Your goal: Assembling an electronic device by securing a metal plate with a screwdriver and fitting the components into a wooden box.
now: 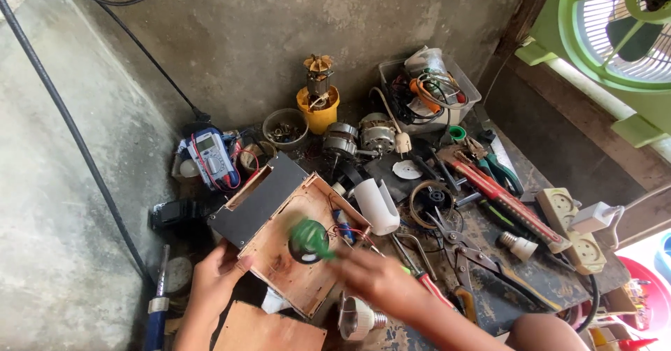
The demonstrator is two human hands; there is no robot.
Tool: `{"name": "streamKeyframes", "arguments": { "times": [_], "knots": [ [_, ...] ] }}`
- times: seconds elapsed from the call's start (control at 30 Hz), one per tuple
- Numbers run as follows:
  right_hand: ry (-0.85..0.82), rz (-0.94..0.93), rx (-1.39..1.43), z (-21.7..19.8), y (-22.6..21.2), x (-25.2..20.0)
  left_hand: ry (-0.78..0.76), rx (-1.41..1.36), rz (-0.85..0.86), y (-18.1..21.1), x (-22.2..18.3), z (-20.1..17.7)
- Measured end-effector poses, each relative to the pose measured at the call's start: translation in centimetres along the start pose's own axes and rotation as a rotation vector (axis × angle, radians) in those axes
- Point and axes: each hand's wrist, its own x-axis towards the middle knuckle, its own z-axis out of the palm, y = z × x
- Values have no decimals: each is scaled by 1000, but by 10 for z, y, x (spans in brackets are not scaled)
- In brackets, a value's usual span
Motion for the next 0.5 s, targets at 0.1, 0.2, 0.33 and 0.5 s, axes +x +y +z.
{"name": "streamKeyframes", "arguments": {
  "times": [0.1, 0.2, 0.33, 0.5],
  "knots": [
    [48, 168, -181, -1, 19, -6, -2, -10, 15, 1, -1, 0],
    [99, 246, -164, -4, 6, 2, -12, -5, 34, 15, -7, 6],
    [74, 158, -159, 19, -8, -2, 33, -27, -3, 23, -10, 12],
    [59, 150, 197, -6, -30, 17, 42, -45, 12, 25, -8, 14]
  ]
}}
